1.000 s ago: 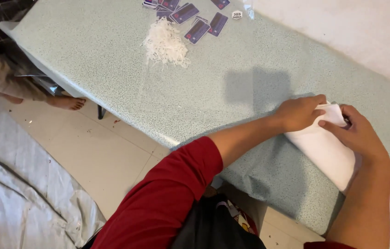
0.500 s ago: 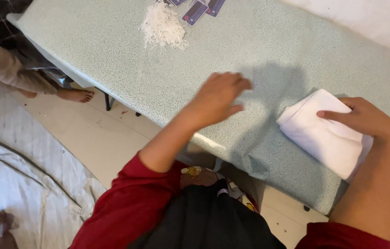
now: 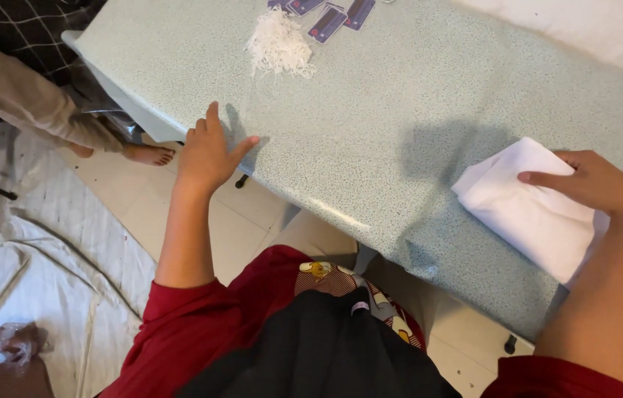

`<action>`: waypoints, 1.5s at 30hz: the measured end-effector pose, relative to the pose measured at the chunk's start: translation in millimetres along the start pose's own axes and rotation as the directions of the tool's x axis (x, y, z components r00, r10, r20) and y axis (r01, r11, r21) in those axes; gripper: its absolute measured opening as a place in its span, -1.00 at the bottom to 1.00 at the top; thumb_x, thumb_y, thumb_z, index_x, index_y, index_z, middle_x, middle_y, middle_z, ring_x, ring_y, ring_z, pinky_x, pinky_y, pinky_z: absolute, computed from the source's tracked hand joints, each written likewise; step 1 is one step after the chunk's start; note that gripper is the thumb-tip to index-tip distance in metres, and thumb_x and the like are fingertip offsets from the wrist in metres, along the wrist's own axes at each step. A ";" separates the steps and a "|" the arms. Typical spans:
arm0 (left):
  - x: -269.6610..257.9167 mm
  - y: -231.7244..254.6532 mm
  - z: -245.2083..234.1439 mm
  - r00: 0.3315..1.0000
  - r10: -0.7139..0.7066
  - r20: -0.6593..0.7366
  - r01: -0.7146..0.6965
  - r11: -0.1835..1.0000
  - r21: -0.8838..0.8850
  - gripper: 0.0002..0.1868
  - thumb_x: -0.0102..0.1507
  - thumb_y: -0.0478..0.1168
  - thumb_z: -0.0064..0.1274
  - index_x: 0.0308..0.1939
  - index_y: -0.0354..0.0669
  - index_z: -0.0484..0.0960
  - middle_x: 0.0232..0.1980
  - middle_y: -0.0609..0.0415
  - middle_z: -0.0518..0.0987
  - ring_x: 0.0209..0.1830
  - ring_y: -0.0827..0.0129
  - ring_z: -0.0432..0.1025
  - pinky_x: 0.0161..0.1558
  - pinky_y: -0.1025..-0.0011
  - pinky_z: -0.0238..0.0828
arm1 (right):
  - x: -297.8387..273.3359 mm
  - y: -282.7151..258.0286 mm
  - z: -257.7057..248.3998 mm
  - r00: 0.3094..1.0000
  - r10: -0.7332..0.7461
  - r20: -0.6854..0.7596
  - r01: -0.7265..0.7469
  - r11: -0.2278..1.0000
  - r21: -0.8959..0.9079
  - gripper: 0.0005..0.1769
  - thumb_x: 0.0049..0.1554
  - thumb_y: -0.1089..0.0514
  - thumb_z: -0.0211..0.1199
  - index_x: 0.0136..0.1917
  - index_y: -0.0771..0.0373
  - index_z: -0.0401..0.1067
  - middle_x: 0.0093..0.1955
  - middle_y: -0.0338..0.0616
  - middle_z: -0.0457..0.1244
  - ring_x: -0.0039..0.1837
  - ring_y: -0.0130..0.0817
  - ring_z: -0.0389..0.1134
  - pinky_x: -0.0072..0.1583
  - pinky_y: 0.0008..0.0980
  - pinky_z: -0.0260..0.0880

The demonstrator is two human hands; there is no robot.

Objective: Folding a white t-shirt, placing brand tags on it, and inserting it into a plastic bag for retail.

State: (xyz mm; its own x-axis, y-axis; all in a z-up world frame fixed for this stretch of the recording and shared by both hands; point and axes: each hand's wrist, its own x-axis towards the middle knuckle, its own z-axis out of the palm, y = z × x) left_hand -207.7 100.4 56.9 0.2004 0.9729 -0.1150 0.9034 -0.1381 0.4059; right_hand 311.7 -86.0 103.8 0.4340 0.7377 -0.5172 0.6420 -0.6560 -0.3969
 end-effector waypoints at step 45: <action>7.0 71.6 79.9 0.598 0.763 -0.248 -0.692 0.647 0.321 -0.52 0.37 0.23 0.10 -0.24 -0.12 0.51 -0.24 0.07 0.46 -0.27 0.16 0.36 -0.32 0.24 0.25 | -17.2 -12.2 7.9 0.907 -0.321 0.273 0.277 0.942 0.188 -0.62 -0.01 0.18 0.46 0.06 0.43 0.71 -0.05 -0.08 0.54 -0.02 -0.28 0.48 -0.02 -0.27 0.47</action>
State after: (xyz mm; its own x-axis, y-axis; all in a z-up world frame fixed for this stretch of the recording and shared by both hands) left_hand -111.4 82.5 12.7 0.7148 0.5221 0.4652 0.5670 -0.8221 0.0514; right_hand 291.5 -91.9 111.5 0.0143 0.8359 -0.5487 0.6067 -0.4435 -0.6597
